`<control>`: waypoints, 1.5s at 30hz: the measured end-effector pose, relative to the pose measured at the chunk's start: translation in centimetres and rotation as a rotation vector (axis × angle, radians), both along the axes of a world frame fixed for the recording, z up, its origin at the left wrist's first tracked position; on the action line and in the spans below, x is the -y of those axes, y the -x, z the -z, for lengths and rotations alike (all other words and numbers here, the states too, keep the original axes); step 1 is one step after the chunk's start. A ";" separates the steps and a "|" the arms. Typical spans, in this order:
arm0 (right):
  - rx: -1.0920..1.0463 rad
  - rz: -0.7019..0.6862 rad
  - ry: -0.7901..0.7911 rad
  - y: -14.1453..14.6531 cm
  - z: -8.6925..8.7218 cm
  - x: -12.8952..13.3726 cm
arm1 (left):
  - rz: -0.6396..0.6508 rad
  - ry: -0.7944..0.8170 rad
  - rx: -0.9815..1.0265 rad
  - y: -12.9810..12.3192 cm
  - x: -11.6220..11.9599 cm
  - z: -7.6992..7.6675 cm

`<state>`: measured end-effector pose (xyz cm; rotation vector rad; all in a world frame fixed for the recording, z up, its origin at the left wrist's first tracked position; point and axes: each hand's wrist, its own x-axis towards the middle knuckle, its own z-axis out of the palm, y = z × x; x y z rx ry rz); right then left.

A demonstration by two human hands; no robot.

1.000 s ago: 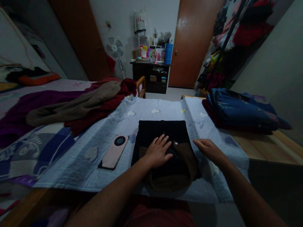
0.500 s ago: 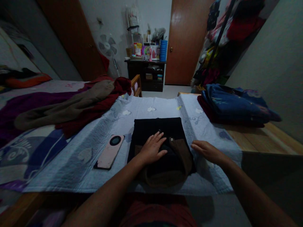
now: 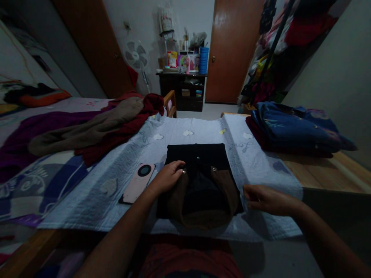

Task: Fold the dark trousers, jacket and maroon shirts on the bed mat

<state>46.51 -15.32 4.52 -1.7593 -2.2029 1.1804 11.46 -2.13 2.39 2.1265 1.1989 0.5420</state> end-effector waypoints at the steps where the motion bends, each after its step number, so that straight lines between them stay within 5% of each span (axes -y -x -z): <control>1: 0.024 -0.010 0.027 0.0 0.0 0.2 | 0.009 0.016 -0.001 0.0 0.0 0.0; 8: -0.012 -0.030 -0.015 0.9 -1.3 0.3 | 0.028 0.124 0.082 -0.2 0.6 0.1; 13: 0.041 0.051 -0.161 3.5 -2.8 -2.2 | 0.003 0.068 0.057 -0.4 1.0 0.2; 19: 0.030 0.114 -0.624 9.0 1.4 -5.2 | -0.078 -0.043 0.012 -0.9 1.2 0.7; 23: 0.121 0.028 -0.583 10.9 4.4 -5.1 | -0.181 -0.304 -0.174 -1.3 2.6 1.0; 25: 0.161 0.011 -0.587 11.2 5.0 -4.8 | -0.095 -0.379 -0.215 -1.5 3.5 1.2; 29: 0.207 -0.009 -0.590 11.2 5.5 -4.7 | 0.156 -0.300 -0.304 -1.4 4.5 2.4; 38: 0.108 0.009 -0.546 10.8 6.3 -4.9 | 0.227 -0.192 -0.298 -0.7 4.0 3.6; 41: -0.064 0.067 -0.498 9.7 5.5 -5.4 | 0.118 -0.163 -0.161 0.1 3.8 3.3; 45: -0.194 0.383 -0.601 7.0 4.9 -7.4 | -0.238 -0.142 0.045 2.0 2.7 3.9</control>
